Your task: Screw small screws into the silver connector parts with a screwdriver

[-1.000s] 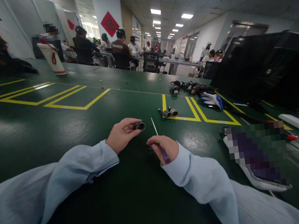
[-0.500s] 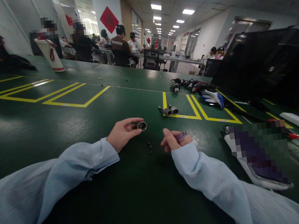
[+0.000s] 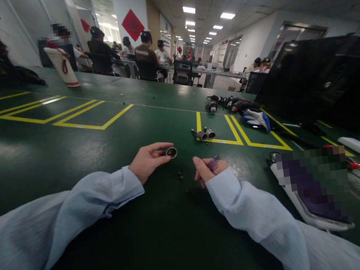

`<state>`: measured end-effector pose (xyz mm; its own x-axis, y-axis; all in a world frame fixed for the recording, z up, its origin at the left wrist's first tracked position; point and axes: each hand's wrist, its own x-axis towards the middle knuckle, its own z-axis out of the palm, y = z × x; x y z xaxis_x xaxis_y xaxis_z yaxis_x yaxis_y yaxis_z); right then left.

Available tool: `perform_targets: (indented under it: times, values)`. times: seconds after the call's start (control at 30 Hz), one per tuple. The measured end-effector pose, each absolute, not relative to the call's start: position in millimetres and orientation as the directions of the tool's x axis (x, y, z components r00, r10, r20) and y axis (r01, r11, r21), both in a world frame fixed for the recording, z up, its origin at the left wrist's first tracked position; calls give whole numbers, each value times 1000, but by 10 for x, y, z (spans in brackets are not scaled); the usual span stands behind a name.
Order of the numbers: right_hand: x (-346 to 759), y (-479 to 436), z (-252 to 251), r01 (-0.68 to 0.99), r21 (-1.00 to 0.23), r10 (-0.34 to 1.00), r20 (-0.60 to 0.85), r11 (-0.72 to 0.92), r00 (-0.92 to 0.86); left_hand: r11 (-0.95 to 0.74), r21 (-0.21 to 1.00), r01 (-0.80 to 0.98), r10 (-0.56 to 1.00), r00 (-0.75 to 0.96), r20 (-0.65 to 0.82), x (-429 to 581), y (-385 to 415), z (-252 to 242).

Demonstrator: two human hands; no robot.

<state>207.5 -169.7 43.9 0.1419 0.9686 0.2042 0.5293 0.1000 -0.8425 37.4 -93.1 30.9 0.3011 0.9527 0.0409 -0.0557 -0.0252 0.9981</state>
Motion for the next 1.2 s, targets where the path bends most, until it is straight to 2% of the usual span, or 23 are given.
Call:
perform_targets:
  times: [0.07, 0.2, 0.37, 0.57, 0.73, 1.0, 1.2]
  values:
    - [2074, -1701, 436, 517, -851, 967, 200, 91, 160, -18, 998, -66, 957, 289, 36, 372, -927, 313]
    - [2044, -1732, 376, 388, -914, 960, 206, 119, 190, -2, 996, -93, 964, 264, 26, 373, -910, 304]
    - [2026, -1741, 245, 275, -922, 926, 328, 271, 185, -1, 995, -100, 967, 254, 26, 374, -898, 278]
    - [2043, -1649, 146, 372, -748, 784, 615, 550, 77, -50, 996, -74, 970, 235, 66, 386, -929, 299]
    - [2009, -1580, 168, 468, -559, 651, 758, 684, -46, -63, 997, -42, 962, 263, 72, 396, -957, 306]
    - [2011, -1541, 175, 585, -397, 597, 779, 707, -193, -92, 995, -31, 967, 237, 97, 438, -998, 301]
    - [1987, -1523, 131, 598, -325, 556, 792, 733, -251, -168, 985, -29, 967, 191, 170, 470, -997, 278]
